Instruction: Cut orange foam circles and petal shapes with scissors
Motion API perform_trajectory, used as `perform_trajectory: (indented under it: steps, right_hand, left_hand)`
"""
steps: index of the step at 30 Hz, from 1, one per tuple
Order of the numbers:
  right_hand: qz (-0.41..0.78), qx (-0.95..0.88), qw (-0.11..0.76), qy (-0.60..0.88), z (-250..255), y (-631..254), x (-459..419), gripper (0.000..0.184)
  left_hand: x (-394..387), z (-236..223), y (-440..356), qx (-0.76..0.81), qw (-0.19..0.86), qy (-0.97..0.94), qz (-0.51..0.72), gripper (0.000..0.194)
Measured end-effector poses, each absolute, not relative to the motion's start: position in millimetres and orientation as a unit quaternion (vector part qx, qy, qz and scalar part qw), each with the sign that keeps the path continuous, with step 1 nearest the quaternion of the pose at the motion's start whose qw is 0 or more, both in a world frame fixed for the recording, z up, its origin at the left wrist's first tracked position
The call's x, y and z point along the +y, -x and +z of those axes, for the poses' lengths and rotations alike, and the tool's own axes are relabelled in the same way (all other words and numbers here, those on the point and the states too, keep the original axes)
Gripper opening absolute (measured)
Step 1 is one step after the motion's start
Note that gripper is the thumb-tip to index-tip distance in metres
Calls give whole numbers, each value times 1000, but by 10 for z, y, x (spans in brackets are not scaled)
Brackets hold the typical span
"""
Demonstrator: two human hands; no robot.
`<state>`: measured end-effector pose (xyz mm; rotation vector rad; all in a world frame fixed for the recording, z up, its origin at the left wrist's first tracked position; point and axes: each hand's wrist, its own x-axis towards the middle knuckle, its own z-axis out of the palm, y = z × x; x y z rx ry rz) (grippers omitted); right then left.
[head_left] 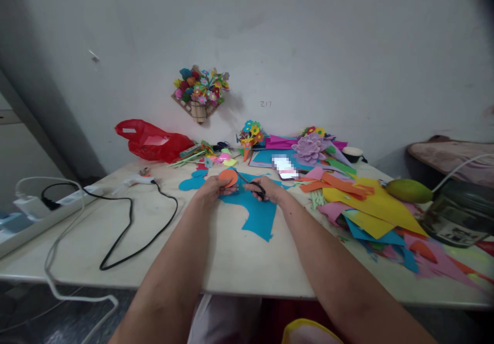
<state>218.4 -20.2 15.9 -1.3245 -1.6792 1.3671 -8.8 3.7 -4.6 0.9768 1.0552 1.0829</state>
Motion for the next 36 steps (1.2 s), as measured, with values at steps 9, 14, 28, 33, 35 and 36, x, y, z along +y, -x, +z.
perform_trajectory:
  steps: [9, 14, 28, 33, 35, 36]
  right_hand:
    - [528, -618, 295, 503, 210, -2178, -263, 39]
    - [533, -612, 294, 505, 227, -2180, -289, 39]
    - [544, -619, 295, 484, 165, -2226, -240, 36]
    - [548, -623, 298, 472, 172, -2232, -254, 32]
    - [546, -628, 295, 469, 179, -2233, -257, 31]
    - [545, -630, 294, 468, 183, -2233, -257, 31]
  left_hand:
    - [-23, 2, 30, 488, 593, -431, 473, 9]
    - [-49, 23, 13, 492, 584, -429, 482, 6]
    - [36, -60, 84, 478, 593, -439, 477, 15]
    - [9, -49, 58, 482, 596, -444, 465, 11]
    - [3, -41, 36, 481, 597, -440, 467, 8]
    - [2, -37, 24, 479, 599, -437, 469, 8]
